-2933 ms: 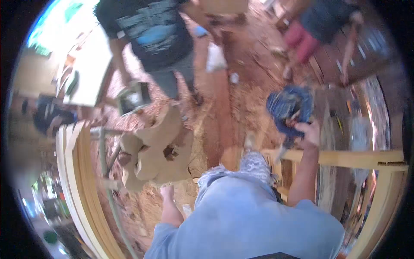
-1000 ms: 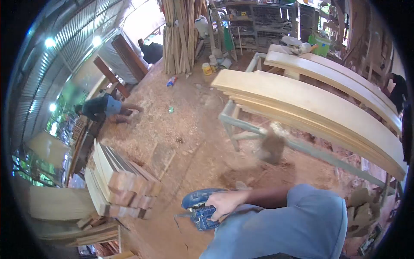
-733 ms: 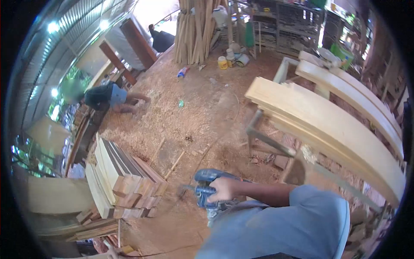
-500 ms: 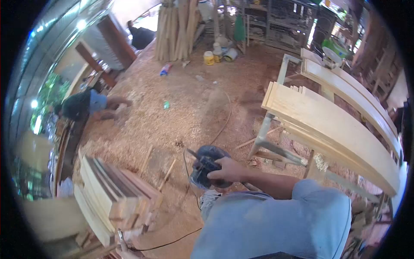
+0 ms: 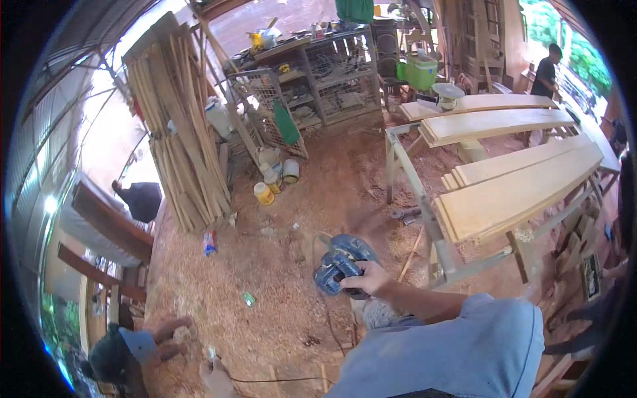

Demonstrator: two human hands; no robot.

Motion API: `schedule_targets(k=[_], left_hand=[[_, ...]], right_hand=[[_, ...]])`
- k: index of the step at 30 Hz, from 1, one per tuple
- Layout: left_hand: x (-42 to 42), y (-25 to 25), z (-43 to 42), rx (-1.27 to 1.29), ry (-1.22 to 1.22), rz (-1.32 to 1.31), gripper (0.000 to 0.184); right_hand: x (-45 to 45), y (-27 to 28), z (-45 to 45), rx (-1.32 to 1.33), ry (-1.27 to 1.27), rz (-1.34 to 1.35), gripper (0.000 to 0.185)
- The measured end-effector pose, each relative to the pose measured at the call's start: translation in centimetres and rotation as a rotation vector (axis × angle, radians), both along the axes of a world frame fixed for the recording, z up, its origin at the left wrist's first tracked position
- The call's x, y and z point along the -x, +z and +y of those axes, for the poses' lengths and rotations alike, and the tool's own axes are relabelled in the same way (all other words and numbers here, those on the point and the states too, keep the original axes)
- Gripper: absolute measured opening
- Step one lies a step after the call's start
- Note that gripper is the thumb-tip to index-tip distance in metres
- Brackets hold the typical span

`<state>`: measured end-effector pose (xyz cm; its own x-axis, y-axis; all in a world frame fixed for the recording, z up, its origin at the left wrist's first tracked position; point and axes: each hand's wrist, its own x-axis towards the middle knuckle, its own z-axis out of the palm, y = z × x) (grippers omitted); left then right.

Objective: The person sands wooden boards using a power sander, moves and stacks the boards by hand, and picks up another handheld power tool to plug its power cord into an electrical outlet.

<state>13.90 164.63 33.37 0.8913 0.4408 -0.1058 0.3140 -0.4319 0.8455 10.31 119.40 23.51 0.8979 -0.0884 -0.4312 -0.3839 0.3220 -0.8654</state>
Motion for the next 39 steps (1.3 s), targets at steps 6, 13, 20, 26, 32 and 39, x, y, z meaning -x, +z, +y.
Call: schedule_targets(k=[6, 13, 20, 26, 32, 39], left_hand=[[-13.2, -6.9, 0.2, 0.0, 0.005, 0.209, 0.011], [-30.4, -12.5, -2.1, -0.145, -0.158, 0.019, 0.024], [-50.6, -11.1, -14.0, -0.098, -0.288, 0.105, 0.023], [-70.0, -19.6, -26.7, 0.037, -0.624, 0.201, 0.025], [-83.9, -23.2, -49.7, -0.214, -1.11, 0.047, 0.021], [-92.3, -18.2, -74.7, 0.041, -1.401, 0.119, 0.015]], right_hand=[[-11.6, -5.2, -2.5, 0.065, -0.256, -0.041, 0.043], [-28.7, -4.3, -9.2, -0.079, -0.558, 0.052, 0.032], [-35.1, -7.3, -14.0, -0.179, -0.877, 0.198, 0.033], [-42.2, -12.1, -24.7, -0.172, -1.215, 0.117, 0.02], [-49.1, -9.9, -31.7, -0.079, -1.488, 0.12, 0.012], [-56.2, -10.4, -40.9, -0.081, -1.632, 0.08, 0.015]])
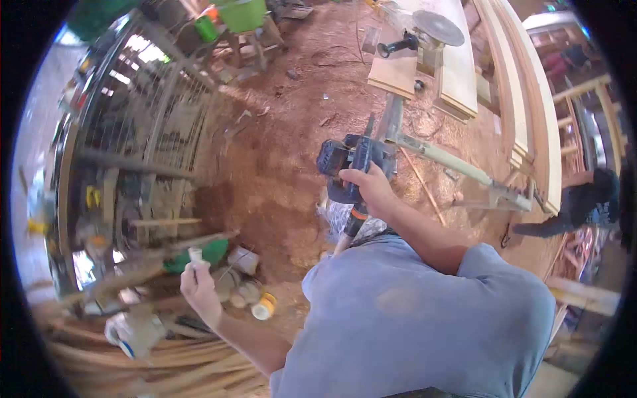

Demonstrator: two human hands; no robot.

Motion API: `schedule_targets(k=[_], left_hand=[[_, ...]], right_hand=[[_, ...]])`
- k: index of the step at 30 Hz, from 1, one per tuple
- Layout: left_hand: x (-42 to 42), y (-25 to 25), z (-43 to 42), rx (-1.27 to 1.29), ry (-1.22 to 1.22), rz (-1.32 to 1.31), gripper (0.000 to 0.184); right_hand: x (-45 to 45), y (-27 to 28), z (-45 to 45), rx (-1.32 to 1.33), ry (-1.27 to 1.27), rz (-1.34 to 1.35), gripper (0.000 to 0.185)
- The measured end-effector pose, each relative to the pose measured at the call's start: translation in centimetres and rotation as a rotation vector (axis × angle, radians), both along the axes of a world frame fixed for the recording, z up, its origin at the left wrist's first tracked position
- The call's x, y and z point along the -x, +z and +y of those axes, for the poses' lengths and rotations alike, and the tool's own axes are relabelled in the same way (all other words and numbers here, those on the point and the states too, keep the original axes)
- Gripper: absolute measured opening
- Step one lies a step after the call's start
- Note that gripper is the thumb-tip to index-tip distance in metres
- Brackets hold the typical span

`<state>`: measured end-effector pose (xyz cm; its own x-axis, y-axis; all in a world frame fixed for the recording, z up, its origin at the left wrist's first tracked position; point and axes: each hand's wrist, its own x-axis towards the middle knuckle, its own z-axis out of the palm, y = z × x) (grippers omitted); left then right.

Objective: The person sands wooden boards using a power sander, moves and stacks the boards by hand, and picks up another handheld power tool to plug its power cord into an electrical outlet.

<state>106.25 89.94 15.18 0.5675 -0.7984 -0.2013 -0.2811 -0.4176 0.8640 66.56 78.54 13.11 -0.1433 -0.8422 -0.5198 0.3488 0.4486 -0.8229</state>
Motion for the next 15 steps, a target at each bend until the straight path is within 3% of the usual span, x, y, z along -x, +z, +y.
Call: schedule_targets(k=[2, 3, 5, 8, 11, 12, 13, 15], left_hand=[[-2.3, -0.3, -5.9, 0.096, -0.022, 0.044, 0.013], [-3.8, -0.9, -8.9, 0.374, 0.236, 0.066, 0.014], [-5.9, -1.1, -14.8, 0.649, 0.473, 0.093, 0.015], [-7.4, 1.8, -23.3, 0.762, 0.153, -0.055, 0.017], [-3.6, 2.4, -34.2, 0.813, -0.035, 0.081, 0.021], [-2.0, 2.9, -37.0, 0.801, -0.096, -0.175, 0.026], [-0.6, 3.7, -39.4, 0.796, -0.101, -0.17, 0.026], [0.7, 3.7, -44.7, 0.863, -0.219, 0.097, 0.029]], right_hand=[[-1.7, -1.3, -3.9, -0.024, -0.047, -0.058, 0.02], [-2.0, -3.0, -6.1, -0.026, -0.067, -0.064, 0.02], [-2.3, -6.8, -10.5, -0.02, -0.155, -0.078, 0.016], [-2.3, -7.0, -18.7, -0.226, -0.32, -0.157, 0.014], [-1.9, -5.9, -26.3, -0.178, -0.428, -0.052, 0.005], [-2.0, -5.6, -28.4, -0.183, -0.435, -0.048, 0.005], [-2.0, -5.3, -30.5, -0.143, -0.45, -0.092, 0.004], [-1.2, -5.5, -34.1, -0.097, -0.492, -0.128, 0.004]])
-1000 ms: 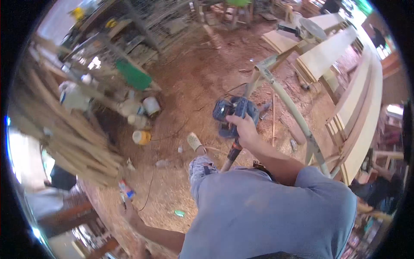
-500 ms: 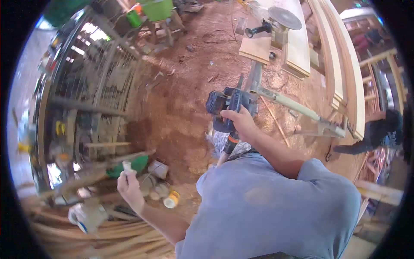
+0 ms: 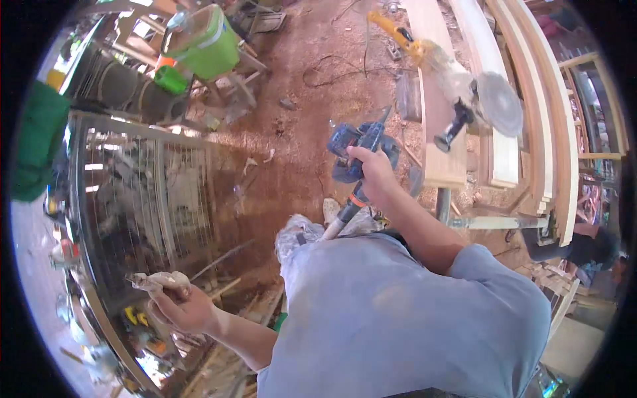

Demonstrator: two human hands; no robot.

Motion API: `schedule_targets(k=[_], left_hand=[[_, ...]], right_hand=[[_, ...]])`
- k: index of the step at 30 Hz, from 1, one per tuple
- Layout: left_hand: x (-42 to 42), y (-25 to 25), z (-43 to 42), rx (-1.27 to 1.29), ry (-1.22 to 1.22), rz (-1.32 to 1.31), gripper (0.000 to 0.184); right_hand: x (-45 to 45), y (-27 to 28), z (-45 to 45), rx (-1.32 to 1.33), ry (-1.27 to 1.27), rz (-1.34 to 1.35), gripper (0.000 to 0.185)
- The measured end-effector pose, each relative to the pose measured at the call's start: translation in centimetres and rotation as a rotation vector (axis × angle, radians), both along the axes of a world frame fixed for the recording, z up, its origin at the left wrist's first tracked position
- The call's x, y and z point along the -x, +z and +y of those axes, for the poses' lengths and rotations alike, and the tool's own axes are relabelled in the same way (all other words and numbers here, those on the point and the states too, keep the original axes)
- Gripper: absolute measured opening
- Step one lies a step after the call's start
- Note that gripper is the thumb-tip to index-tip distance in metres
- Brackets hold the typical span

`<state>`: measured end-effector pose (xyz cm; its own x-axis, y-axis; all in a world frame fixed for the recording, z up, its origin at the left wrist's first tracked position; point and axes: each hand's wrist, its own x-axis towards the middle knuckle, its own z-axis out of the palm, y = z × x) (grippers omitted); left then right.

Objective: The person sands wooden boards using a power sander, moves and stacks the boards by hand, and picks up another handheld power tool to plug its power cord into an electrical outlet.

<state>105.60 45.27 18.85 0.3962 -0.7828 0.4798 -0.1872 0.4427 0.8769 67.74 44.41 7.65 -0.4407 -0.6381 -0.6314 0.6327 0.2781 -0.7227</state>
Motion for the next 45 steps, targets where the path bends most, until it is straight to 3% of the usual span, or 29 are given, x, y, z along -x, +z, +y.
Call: schedule_targets(k=[3, 6, 8, 10, 11, 13, 14, 16, 22, 25, 28, 30, 32, 34, 39, 42, 43, 45], left_hand=[[0.5, -1.6, -8.1, 0.054, -0.302, 0.237, 0.037], [4.9, -2.7, -16.8, -0.011, -0.369, 0.396, 0.041], [6.5, -4.4, -23.2, -0.2, -0.69, 0.691, 0.019], [9.3, -7.1, -29.6, -0.26, -0.667, 0.815, 0.018], [10.2, -9.8, -32.6, -0.333, -0.569, 0.547, 0.017], [13.8, -10.8, -39.0, -0.413, -0.648, 0.43, 0.014], [16.4, -10.9, -42.3, -0.431, -0.83, 0.583, 0.014], [19.6, -11.2, -48.8, -0.63, -0.874, 0.357, 0.015], [32.2, -8.6, -64.5, -0.587, -1.174, 0.197, 0.016], [40.0, -8.4, -70.3, -0.518, -1.275, 0.194, 0.014], [47.6, -7.3, -73.9, -0.578, -1.236, -0.071, 0.009], [51.5, -9.2, -76.9, -0.533, -1.408, -0.191, 0.016], [57.2, -9.8, -76.8, -0.672, -1.325, -0.287, 0.019], [61.8, -11.4, -77.9, -0.777, -1.444, -0.576, 0.018], [72.0, -18.4, -80.7, -0.924, -1.789, -0.903, 0.023], [77.7, -16.4, -79.9, -0.77, -1.957, -1.14, 0.029], [80.1, -20.8, -81.3, -0.654, -1.98, -1.372, 0.033], [84.2, -20.5, -80.7, -0.435, -2.125, -1.577, 0.034]], right_hand=[[1.8, -1.2, -4.9, 0.048, 0.014, 0.053, 0.006], [2.3, -0.2, -11.1, 0.026, 0.028, 0.06, 0.007], [2.3, -0.3, -15.6, 0.053, -0.031, 0.131, 0.007], [3.8, -1.7, -20.4, 0.118, -0.099, 0.17, 0.009], [4.7, -1.5, -22.7, 0.104, -0.133, 0.179, 0.009], [6.1, -0.7, -26.9, 0.079, -0.197, 0.203, 0.009], [6.7, -0.3, -28.9, 0.085, -0.221, 0.214, 0.01], [7.8, 0.2, -32.6, 0.092, -0.295, 0.222, 0.01], [14.4, 0.2, -39.7, 0.13, -0.558, 0.064, 0.012], [18.9, -3.4, -42.9, 0.147, -0.772, 0.091, 0.011], [24.9, -6.0, -45.7, 0.081, -1.017, -0.077, 0.009], [28.5, -10.9, -45.8, 0.044, -1.169, -0.119, 0.008], [31.1, -12.9, -45.8, -0.002, -1.393, -0.459, 0.009], [31.5, -12.5, -46.7, 0.019, -1.523, -0.426, 0.014], [33.1, -14.0, -47.6, 0.09, -1.858, -0.432, 0.015], [33.5, -13.6, -49.3, 0.116, -2.072, -0.403, 0.014], [34.3, -11.2, -50.5, 0.116, -2.205, -0.378, 0.011], [33.2, -14.3, -51.1, 0.151, -2.316, -0.308, 0.01]])
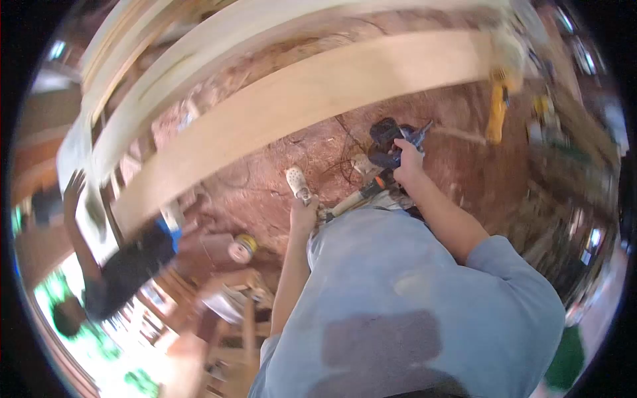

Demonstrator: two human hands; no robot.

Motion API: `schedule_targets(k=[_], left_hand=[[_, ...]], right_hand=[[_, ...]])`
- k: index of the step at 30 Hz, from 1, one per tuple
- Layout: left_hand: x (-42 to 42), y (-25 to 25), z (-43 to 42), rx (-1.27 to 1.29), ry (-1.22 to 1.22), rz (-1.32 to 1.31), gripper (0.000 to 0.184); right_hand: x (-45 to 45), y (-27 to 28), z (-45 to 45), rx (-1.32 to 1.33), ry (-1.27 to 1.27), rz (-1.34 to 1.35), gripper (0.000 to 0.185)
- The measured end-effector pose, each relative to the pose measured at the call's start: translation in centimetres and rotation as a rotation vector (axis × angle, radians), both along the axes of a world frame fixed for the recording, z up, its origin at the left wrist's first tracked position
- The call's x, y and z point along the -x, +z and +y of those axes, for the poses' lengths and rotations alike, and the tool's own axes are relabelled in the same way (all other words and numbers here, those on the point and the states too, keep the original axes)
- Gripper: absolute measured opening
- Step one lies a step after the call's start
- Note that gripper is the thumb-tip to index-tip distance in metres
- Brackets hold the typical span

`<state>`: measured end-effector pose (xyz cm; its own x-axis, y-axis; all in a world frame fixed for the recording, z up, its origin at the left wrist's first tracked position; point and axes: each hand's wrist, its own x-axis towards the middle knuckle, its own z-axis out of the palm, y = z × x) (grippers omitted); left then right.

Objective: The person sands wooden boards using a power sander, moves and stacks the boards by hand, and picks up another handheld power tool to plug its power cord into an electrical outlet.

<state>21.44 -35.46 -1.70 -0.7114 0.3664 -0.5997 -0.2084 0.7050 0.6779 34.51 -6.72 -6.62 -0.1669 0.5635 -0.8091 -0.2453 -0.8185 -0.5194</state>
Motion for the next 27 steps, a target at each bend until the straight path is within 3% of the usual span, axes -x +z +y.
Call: schedule_targets(k=[1, 2, 5, 6, 7, 9, 10, 11, 12, 15, 17, 18, 20, 22, 23, 25, 26, 27], left_hand=[[2.1, 0.2, 0.1, 0.051, -0.187, 0.038, 0.035], [4.3, -5.6, -1.5, -0.005, -0.251, -0.022, 0.034], [7.6, 0.6, 0.9, 0.167, -0.384, -0.258, 0.036], [10.5, -5.4, -1.2, 0.212, -0.588, -0.114, 0.036], [11.7, -4.8, -1.1, 0.232, -0.629, -0.116, 0.036], [13.5, -2.8, -0.4, 0.27, -0.488, -0.118, 0.039], [14.7, -4.2, -0.9, 0.283, -0.513, -0.104, 0.039], [16.2, -7.0, -2.0, 0.143, -0.306, -0.187, 0.036], [16.5, -6.8, -1.8, -0.002, -0.078, -0.259, 0.032], [17.9, -5.9, -1.3, 0.064, -0.045, -0.281, 0.027], [18.7, -6.4, -1.1, 0.045, -0.13, -0.195, 0.031], [18.3, -6.1, -0.3, 0.067, -0.187, -0.244, 0.029], [17.8, -8.0, -0.1, 0.102, -0.243, -0.293, 0.028], [18.3, -10.5, -1.2, 0.338, -0.251, -0.538, 0.026], [17.8, -11.0, -1.5, 0.35, -0.254, -0.53, 0.026], [13.9, -8.6, 0.3, 0.29, -0.493, -0.408, 0.026], [12.0, -5.9, 2.0, 0.513, -0.635, -0.322, 0.029], [10.9, -4.8, 2.6, 0.519, -0.64, -0.317, 0.029]], right_hand=[[-0.6, -1.2, -1.1, -0.065, -0.028, 0.039, 0.009], [-0.3, 1.0, -2.3, 0.024, -0.158, 0.022, 0.008], [-1.8, 4.0, -5.0, 0.119, -0.293, -0.095, 0.008], [-1.9, 4.5, -5.8, 0.096, -0.319, -0.098, 0.008], [-2.5, 3.7, -7.2, 0.115, -0.36, -0.1, 0.008], [-3.6, 1.6, -9.5, 0.134, -0.385, -0.153, 0.008], [-3.6, 1.3, -10.3, 0.147, -0.411, -0.141, 0.008], [-3.6, 1.1, -11.3, 0.177, -0.498, -0.125, 0.011], [-3.6, 0.5, -12.0, 0.206, -0.562, -0.102, 0.016], [-3.6, -3.5, -13.8, 0.204, -0.697, -0.022, 0.007], [-4.0, -7.3, -15.8, 0.244, -0.76, -0.011, 0.007], [-5.2, -11.0, -17.5, 0.094, -0.558, -0.134, 0.007], [-5.3, -7.4, -15.8, 0.371, -0.797, -0.016, 0.007], [-6.1, -8.5, -17.5, 0.36, -0.829, 0.01, 0.009], [-6.9, -9.0, -18.0, 0.319, -0.854, 0.028, 0.012], [-8.1, -11.2, -19.1, 0.27, -0.879, 0.052, 0.012], [-8.4, -11.8, -19.3, 0.279, -0.902, 0.014, 0.012], [-8.7, -12.2, -19.5, 0.288, -0.926, -0.024, 0.012]])
